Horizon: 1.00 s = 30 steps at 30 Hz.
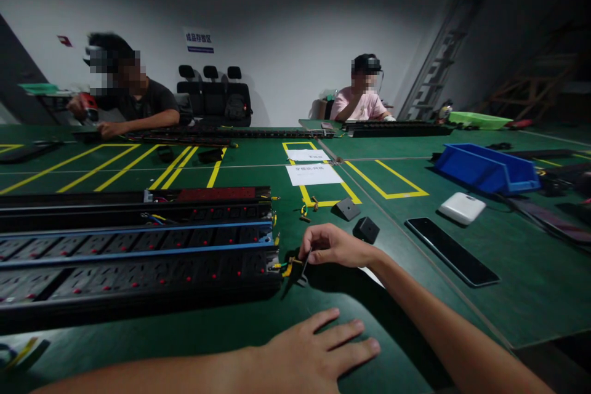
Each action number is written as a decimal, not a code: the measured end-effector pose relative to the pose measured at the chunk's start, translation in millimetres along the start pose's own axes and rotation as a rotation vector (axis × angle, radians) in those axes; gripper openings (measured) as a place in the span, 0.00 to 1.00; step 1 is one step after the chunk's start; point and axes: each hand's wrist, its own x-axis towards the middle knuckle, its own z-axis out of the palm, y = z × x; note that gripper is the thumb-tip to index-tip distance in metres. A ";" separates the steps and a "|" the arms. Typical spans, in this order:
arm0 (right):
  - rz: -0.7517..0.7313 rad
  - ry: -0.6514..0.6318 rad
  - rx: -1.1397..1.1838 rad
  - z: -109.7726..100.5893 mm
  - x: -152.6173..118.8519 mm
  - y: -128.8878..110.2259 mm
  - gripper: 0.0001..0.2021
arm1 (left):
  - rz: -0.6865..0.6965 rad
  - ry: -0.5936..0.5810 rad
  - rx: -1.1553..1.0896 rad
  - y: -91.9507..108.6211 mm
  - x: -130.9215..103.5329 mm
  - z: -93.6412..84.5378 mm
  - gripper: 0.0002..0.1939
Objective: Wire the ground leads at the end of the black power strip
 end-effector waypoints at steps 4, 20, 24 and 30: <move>-0.011 0.004 0.019 0.5 0.9 1.6 0.17 | 0.007 -0.004 0.006 -0.5 -0.8 1.3 0.21; -0.176 0.078 -0.557 19.1 2.1 -8.6 0.16 | -0.014 0.000 0.044 0.2 0.4 2.6 0.25; -0.166 0.093 -0.610 22.9 3.2 -10.5 0.14 | -0.020 -0.017 0.024 0.0 0.7 0.9 0.25; -0.141 0.099 -0.675 24.9 3.0 -11.7 0.13 | -0.017 -0.046 0.008 -0.7 0.2 -5.1 0.24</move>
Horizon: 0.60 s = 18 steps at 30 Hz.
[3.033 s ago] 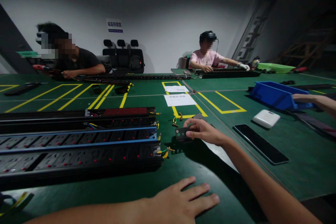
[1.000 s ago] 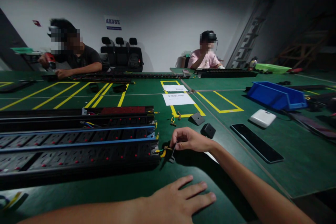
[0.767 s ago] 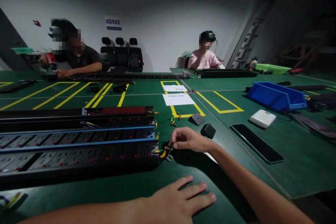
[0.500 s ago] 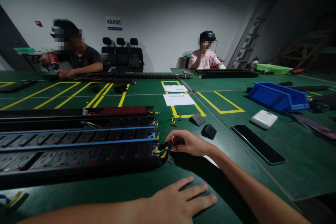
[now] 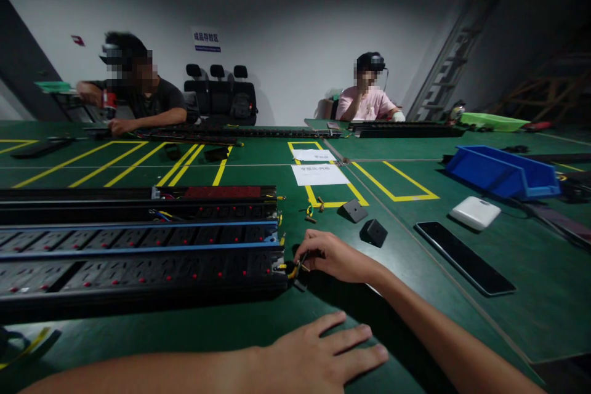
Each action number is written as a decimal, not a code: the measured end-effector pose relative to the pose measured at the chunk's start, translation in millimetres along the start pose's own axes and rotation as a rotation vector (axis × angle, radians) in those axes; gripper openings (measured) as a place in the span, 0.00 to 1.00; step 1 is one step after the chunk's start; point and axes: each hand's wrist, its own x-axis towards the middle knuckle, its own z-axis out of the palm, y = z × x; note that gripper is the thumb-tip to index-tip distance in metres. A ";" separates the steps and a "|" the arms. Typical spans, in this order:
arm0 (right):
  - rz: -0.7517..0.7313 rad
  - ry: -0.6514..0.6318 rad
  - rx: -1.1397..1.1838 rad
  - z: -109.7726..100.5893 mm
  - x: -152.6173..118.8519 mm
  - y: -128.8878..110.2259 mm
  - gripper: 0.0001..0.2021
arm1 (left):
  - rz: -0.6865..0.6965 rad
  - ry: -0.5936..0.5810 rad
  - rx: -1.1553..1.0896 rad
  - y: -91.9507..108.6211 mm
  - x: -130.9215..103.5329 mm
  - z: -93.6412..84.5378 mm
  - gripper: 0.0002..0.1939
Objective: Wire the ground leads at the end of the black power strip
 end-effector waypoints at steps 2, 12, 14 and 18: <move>0.005 -0.011 -0.011 -0.2 -0.2 0.2 0.13 | 0.008 0.006 0.026 0.4 -0.8 0.1 0.24; -0.023 0.002 0.007 -1.0 -2.6 -3.1 0.18 | 0.022 0.060 0.171 2.2 -0.5 15.0 0.23; -0.020 -0.010 0.011 -1.5 -2.6 -4.6 0.18 | 0.022 0.063 0.173 2.1 -0.3 15.6 0.23; -0.046 -0.011 0.062 -1.1 -1.9 -3.7 0.15 | 0.018 0.062 0.176 2.0 -0.6 15.8 0.23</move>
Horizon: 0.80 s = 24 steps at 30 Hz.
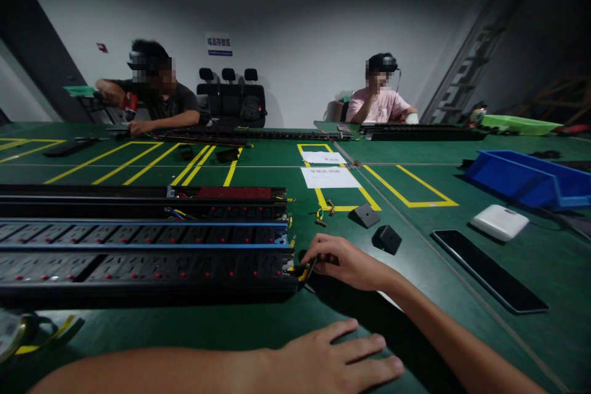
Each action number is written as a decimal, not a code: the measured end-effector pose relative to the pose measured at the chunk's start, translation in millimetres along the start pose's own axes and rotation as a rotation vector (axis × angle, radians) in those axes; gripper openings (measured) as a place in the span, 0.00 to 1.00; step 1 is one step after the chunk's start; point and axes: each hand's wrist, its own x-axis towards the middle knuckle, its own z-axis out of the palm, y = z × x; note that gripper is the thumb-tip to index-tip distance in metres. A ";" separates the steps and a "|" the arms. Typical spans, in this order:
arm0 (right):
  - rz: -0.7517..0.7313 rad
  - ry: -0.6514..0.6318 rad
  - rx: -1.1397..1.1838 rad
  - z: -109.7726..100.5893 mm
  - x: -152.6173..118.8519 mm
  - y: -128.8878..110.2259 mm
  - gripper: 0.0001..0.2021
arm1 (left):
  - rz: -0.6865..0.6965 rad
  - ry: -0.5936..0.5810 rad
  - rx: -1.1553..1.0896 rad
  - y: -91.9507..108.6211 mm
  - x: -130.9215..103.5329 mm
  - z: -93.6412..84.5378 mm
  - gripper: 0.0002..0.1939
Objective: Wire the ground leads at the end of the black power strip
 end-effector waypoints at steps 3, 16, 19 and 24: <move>-0.023 -0.002 0.058 0.2 -0.5 1.4 0.22 | -0.006 -0.009 0.003 0.1 -0.3 1.1 0.24; 0.013 -0.015 0.054 -1.5 -1.4 -3.0 0.12 | 0.005 0.051 0.062 1.6 -2.7 11.6 0.23; 0.000 -0.020 0.044 0.5 -0.4 -3.5 0.13 | 0.015 0.071 0.092 2.4 -4.2 19.6 0.22; 0.002 -0.034 -0.025 1.3 0.0 -10.6 0.11 | 0.008 0.078 0.114 3.3 -5.8 25.3 0.22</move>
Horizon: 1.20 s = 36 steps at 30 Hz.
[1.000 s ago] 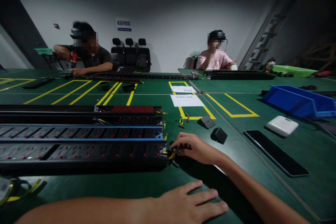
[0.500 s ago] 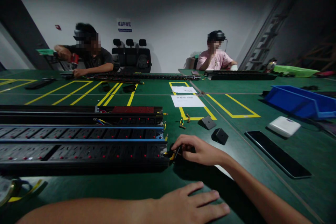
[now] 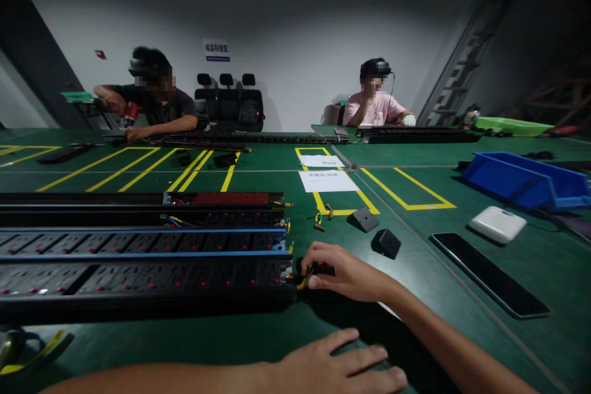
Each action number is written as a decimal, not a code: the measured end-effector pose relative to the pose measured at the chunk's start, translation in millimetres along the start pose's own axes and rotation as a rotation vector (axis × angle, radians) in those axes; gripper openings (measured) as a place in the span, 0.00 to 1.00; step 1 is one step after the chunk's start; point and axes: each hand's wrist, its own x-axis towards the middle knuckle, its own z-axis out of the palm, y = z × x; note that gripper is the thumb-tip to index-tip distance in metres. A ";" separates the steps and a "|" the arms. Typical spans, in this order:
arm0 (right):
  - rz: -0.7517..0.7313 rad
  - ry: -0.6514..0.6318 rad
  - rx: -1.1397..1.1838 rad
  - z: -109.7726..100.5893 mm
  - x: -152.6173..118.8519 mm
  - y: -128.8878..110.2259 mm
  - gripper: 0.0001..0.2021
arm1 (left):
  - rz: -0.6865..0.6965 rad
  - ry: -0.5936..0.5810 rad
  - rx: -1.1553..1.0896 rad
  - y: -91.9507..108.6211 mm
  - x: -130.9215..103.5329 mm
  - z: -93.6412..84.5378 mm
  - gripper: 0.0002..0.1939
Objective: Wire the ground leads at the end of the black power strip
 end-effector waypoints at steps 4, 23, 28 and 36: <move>-0.015 0.004 -0.044 1.0 -0.6 -3.8 0.09 | 0.009 -0.038 -0.017 -0.5 0.3 -3.6 0.22; 0.051 0.104 -0.108 15.7 2.3 -2.0 0.15 | -0.005 -0.042 -0.019 0.2 1.3 -6.3 0.23; 0.073 0.115 -0.098 18.5 1.5 -3.4 0.11 | 0.001 -0.060 -0.045 -0.2 0.7 -6.5 0.21; 0.086 0.107 -0.135 18.4 0.7 -2.4 0.11 | -0.007 -0.066 -0.072 -1.7 2.7 -10.8 0.21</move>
